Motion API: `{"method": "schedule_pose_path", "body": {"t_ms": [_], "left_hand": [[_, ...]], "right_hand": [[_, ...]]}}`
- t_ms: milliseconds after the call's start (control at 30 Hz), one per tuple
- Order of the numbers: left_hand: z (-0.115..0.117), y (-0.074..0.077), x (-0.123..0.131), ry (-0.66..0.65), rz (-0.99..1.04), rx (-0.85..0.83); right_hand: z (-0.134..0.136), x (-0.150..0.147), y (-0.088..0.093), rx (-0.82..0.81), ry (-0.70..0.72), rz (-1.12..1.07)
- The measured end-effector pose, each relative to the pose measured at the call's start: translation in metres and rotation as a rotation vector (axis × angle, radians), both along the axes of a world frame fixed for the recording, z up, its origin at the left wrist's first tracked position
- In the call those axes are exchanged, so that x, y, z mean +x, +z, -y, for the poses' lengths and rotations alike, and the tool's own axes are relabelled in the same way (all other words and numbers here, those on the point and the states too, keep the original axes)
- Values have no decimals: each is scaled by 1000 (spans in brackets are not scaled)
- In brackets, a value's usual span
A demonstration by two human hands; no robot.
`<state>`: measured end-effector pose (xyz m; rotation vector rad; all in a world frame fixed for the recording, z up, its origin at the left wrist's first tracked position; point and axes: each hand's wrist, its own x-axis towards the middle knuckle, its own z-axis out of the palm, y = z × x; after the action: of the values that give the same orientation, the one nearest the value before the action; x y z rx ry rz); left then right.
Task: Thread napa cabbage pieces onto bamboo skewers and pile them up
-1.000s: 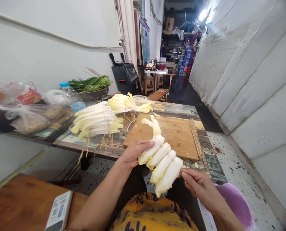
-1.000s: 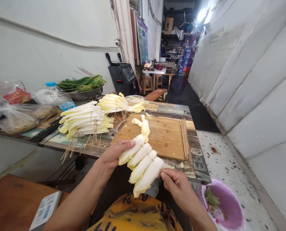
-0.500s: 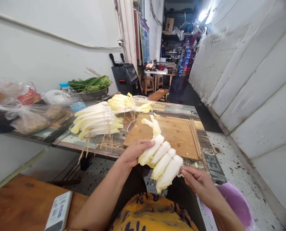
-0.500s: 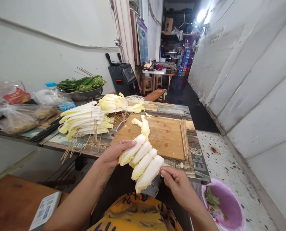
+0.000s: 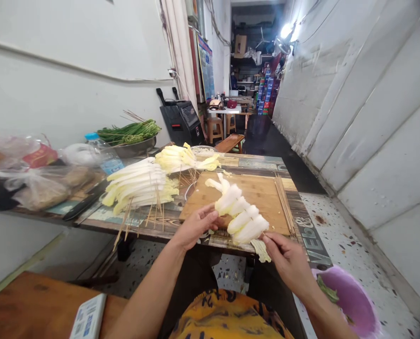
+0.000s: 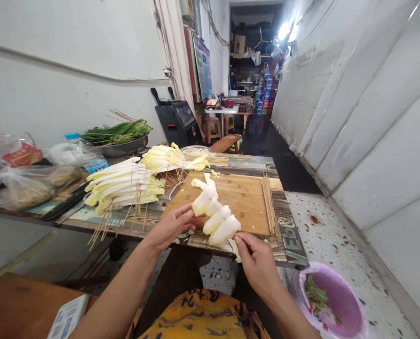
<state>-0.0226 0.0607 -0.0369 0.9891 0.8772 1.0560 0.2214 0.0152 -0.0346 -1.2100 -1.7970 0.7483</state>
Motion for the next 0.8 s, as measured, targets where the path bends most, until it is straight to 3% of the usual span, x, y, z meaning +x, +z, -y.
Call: {"method": "schedule_pose_path", "body": {"t_ms": [167, 267, 333, 433, 500, 600, 667, 800], "left_hand": [[10, 15, 19, -27, 447, -144], [10, 22, 22, 119, 515, -101], [11, 25, 21, 251, 477, 5], [15, 29, 14, 417, 345, 228], [18, 30, 10, 378, 242, 301], [21, 30, 9, 271, 63, 269], [19, 28, 11, 297, -22, 219], [9, 24, 7, 279, -8, 78]], "right_hand": [[18, -14, -4, 300, 83, 204], [26, -25, -8, 541, 126, 403], [27, -29, -9, 579, 107, 413], [23, -25, -8, 484, 86, 286], [17, -18, -3, 361, 71, 183], [8, -11, 3, 209, 55, 110], [3, -8, 4, 166, 54, 111], [0, 2, 1, 132, 49, 148]]}}
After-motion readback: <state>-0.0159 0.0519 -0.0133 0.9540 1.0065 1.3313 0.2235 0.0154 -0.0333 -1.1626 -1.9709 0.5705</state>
